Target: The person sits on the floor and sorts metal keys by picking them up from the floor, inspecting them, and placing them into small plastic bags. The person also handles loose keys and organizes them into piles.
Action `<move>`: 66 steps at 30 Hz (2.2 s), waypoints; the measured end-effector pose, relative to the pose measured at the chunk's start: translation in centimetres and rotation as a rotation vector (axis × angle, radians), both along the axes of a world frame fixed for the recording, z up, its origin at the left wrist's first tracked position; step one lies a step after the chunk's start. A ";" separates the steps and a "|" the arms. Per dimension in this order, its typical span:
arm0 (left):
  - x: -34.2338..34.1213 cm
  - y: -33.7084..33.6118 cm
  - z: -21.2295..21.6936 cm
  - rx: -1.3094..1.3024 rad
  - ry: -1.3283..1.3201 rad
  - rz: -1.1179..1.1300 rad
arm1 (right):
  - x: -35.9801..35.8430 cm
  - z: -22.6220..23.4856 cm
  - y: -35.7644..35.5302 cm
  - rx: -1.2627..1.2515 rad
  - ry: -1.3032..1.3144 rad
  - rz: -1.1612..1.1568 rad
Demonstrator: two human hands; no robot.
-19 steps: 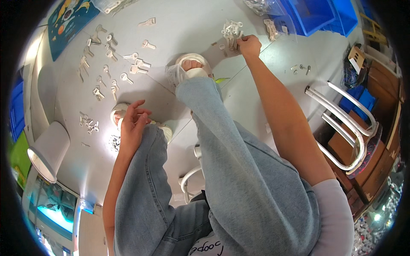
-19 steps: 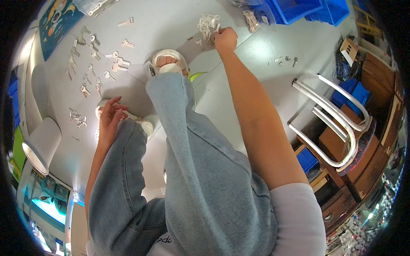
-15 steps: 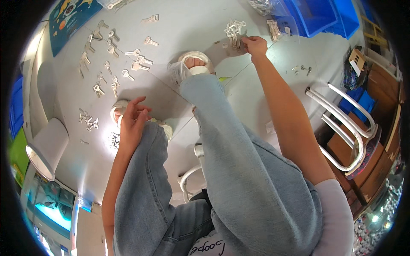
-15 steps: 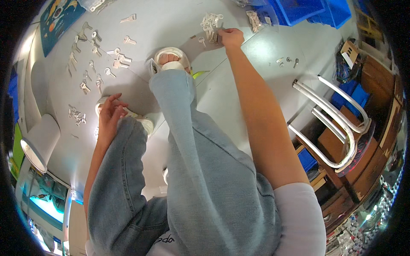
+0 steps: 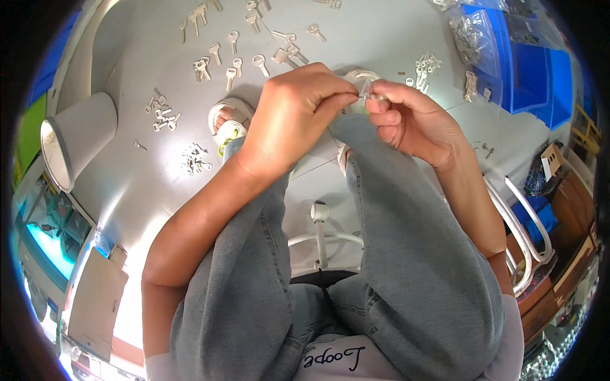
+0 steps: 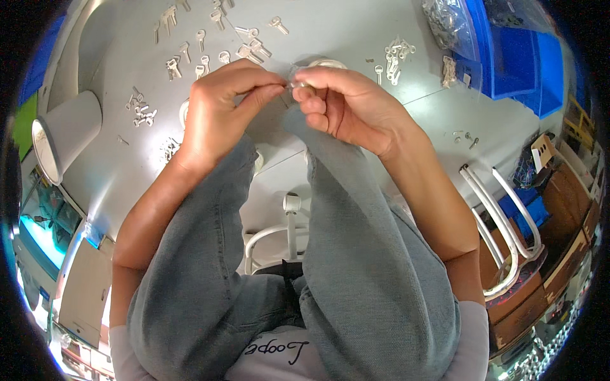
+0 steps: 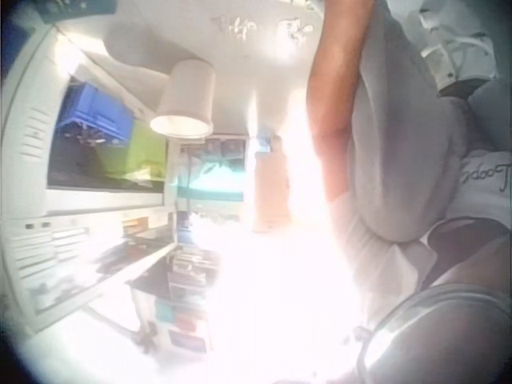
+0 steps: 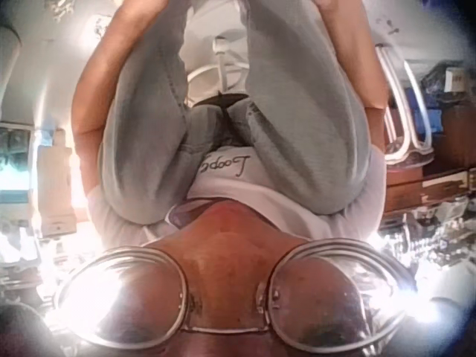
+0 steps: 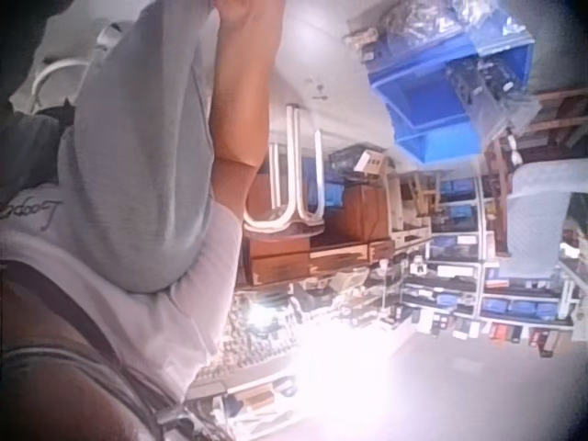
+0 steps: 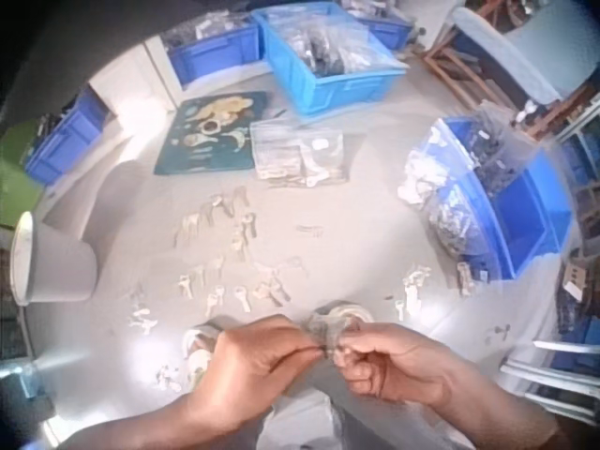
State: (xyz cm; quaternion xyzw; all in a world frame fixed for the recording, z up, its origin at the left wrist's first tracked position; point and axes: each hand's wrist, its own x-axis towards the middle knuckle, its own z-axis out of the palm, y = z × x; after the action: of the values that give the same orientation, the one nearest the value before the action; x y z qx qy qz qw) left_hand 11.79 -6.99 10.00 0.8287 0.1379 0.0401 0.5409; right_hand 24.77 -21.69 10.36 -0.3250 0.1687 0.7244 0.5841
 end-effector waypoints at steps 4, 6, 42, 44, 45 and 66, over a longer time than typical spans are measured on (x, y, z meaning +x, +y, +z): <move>-0.5 0.4 0.6 -0.725 0.247 0.212 | -0.4 1.1 1.8 0.022 -0.250 -0.041; -0.7 0.4 0.8 -0.841 0.251 0.267 | -0.6 1.2 2.2 0.056 -0.409 -0.028; -2.0 1.0 0.9 -0.650 0.140 0.361 | -4.4 -4.1 -2.3 -0.436 -1.670 0.552; -2.1 1.0 0.7 -0.697 0.152 0.377 | -4.2 -5.2 -2.8 -0.360 -1.714 0.548; -2.0 1.0 0.7 -0.735 0.158 0.385 | -4.2 -5.8 -3.2 -0.301 -1.709 0.566; -4.1 0.0 -4.8 -0.772 0.602 0.423 | -4.6 -12.5 0.5 -0.078 -2.124 1.289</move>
State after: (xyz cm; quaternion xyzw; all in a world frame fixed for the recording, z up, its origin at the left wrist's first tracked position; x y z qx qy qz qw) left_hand 7.71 -6.95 5.16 0.4982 0.4560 -0.1450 0.7231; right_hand 20.16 -21.24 -2.10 -0.7909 -0.5561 0.2522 -0.0408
